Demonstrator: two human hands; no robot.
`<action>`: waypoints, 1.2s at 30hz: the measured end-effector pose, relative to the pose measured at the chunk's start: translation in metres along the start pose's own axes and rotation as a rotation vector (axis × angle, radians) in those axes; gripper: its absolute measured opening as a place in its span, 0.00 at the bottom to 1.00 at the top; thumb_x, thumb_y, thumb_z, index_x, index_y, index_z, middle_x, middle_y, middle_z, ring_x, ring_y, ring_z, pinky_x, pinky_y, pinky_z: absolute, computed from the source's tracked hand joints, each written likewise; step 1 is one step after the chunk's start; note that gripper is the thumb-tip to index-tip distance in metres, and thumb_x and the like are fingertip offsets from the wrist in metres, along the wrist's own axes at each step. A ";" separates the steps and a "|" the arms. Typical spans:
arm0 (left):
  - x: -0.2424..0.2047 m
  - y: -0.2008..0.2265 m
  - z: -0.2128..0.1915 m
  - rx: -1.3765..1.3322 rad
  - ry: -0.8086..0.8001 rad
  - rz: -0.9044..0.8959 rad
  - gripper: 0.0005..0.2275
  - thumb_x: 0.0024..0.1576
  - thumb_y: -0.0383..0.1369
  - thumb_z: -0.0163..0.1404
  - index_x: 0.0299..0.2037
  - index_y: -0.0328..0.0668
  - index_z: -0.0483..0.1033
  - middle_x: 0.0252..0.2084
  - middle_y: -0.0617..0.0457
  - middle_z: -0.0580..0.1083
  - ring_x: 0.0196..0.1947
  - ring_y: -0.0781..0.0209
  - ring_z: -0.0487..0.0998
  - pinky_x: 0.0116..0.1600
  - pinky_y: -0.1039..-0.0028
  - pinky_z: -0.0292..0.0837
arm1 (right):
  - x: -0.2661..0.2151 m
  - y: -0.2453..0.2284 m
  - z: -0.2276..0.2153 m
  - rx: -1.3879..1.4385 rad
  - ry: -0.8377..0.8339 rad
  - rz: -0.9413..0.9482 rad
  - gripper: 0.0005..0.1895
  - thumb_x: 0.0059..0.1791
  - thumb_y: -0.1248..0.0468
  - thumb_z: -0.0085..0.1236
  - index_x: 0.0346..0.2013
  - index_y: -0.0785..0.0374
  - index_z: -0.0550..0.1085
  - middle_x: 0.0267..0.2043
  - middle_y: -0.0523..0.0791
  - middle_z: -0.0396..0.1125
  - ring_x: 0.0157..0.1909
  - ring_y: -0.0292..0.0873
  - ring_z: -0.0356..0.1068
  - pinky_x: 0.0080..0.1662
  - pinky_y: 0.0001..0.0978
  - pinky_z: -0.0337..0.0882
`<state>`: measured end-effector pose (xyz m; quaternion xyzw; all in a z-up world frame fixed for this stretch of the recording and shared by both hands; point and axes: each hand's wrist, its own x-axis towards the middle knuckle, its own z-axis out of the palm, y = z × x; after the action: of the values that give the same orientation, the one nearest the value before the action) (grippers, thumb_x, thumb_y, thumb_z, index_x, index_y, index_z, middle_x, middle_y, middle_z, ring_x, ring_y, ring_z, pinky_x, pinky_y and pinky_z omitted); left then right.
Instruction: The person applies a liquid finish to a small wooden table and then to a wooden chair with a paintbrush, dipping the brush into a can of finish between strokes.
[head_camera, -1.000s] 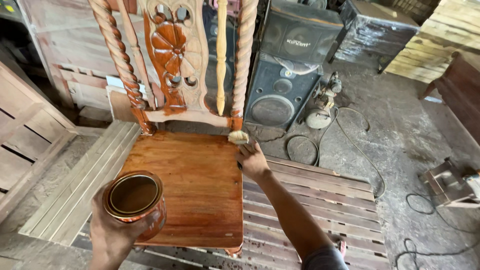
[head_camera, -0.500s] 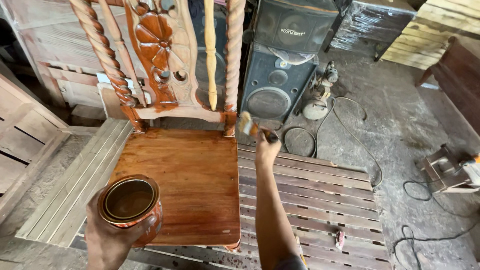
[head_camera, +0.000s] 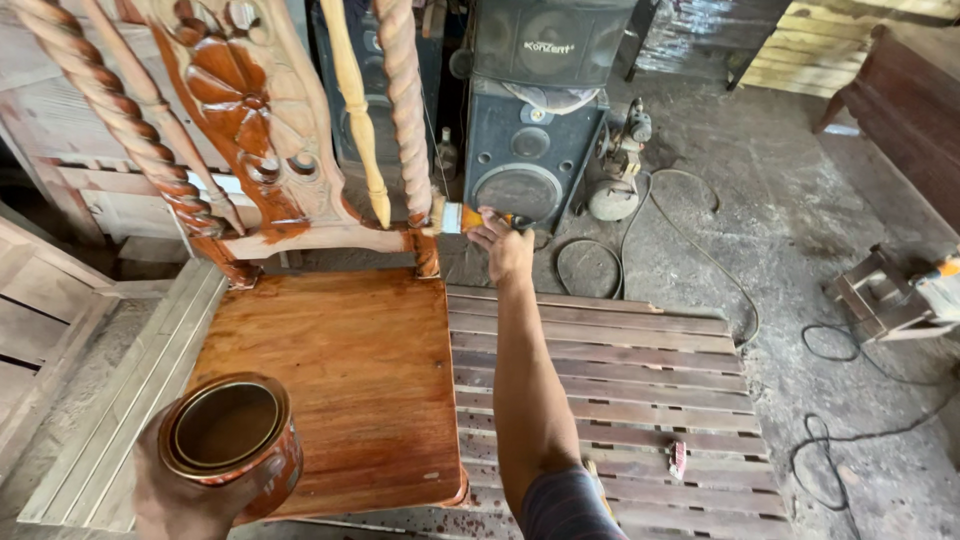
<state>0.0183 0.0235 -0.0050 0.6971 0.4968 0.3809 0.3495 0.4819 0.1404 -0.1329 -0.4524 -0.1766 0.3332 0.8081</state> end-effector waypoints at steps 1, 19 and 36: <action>0.002 0.003 0.001 0.004 -0.009 -0.005 0.31 0.29 0.24 0.69 0.49 0.32 0.77 0.42 0.46 0.82 0.43 0.59 0.84 0.52 0.67 0.79 | -0.005 0.003 0.002 0.026 0.020 0.034 0.16 0.47 0.69 0.59 0.47 0.77 0.74 0.46 0.57 0.74 0.38 0.51 0.78 0.42 0.42 0.82; 0.001 0.035 0.027 -0.089 0.015 0.066 0.30 0.31 0.28 0.69 0.48 0.33 0.76 0.43 0.48 0.81 0.44 0.58 0.83 0.52 0.68 0.77 | 0.014 -0.084 0.074 -0.611 -0.201 -0.586 0.12 0.51 0.65 0.57 0.43 0.73 0.77 0.35 0.50 0.75 0.36 0.41 0.74 0.39 0.34 0.73; -0.069 -0.003 0.034 -0.106 0.193 0.033 0.45 0.34 0.30 0.68 0.65 0.32 0.59 0.58 0.45 0.72 0.59 0.56 0.74 0.62 0.66 0.69 | 0.034 -0.091 0.126 -1.054 -0.344 -0.465 0.22 0.39 0.58 0.78 0.31 0.74 0.77 0.29 0.56 0.75 0.31 0.43 0.77 0.37 0.35 0.74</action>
<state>0.0324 -0.0461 -0.0362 0.6458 0.4956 0.4778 0.3301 0.4666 0.2073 0.0102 -0.6812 -0.5407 0.0836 0.4864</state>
